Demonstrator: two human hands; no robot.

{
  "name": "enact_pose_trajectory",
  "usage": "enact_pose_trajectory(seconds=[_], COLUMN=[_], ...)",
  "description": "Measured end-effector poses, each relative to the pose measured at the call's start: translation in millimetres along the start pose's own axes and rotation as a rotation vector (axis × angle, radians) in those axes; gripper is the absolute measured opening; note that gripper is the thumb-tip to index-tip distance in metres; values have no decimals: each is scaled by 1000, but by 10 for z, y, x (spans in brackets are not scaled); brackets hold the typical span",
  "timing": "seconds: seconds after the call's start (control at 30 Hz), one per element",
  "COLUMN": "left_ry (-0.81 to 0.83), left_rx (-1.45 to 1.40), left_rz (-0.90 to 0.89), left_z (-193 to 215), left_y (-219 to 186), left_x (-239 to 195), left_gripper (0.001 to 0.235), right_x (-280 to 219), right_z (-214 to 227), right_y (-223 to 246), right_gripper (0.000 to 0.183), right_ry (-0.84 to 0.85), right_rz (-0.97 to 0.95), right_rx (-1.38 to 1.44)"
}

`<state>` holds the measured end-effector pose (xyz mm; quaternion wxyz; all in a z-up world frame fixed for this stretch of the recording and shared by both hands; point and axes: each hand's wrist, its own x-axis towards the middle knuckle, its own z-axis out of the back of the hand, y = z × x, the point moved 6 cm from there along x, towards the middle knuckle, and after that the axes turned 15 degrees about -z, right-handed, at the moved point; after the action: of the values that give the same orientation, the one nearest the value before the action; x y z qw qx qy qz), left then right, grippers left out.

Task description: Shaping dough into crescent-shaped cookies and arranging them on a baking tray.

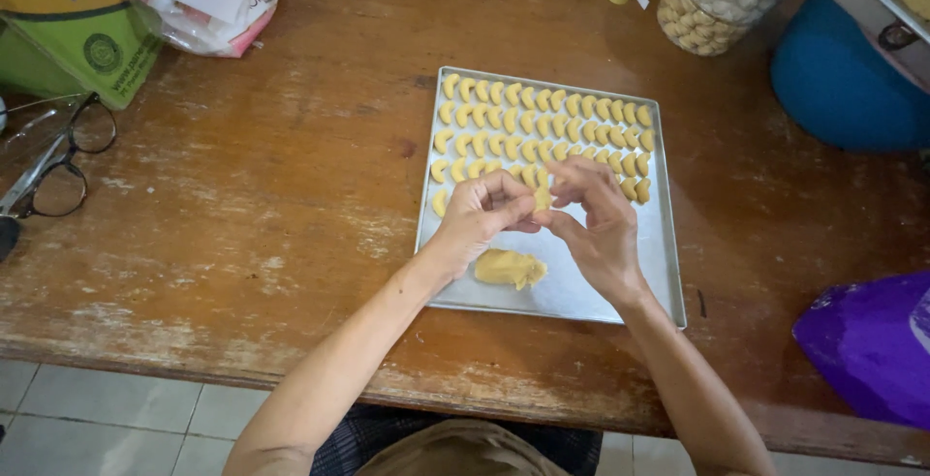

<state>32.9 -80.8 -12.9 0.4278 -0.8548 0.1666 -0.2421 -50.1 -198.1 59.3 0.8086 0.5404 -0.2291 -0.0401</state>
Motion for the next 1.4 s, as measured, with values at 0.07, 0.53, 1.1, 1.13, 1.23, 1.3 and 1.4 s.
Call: enact_pose_trajectory(seconds=[0.07, 0.53, 1.1, 1.13, 1.23, 1.3, 1.4], left_ry=[10, -127, -93, -93, -102, -105, -112], left_rx=[5, -563, -783, -784, -728, -664, -781], left_rz=[3, 57, 163, 163, 82, 19, 119], left_z=[-15, -1, -219, -207, -117, -17, -146], left_y=[8, -122, 11, -76, -300, -352, 32], left_x=[-10, 143, -2, 29, 122, 145, 35], left_gripper=[15, 72, 80, 80, 83, 84, 81], right_x=[-16, -382, -261, -295, -394, -448, -244], right_z=[29, -579, -583, -581, -588, -613, -605], right_y=[-8, 299, 74, 126, 211, 134, 57], right_gripper=[38, 63, 81, 81, 85, 85, 86], right_ry=[-6, 120, 193, 193, 250, 273, 214], right_rz=[25, 396, 400, 400, 411, 415, 387], right_rx=[-38, -421, -687, -687, -580, -582, -638])
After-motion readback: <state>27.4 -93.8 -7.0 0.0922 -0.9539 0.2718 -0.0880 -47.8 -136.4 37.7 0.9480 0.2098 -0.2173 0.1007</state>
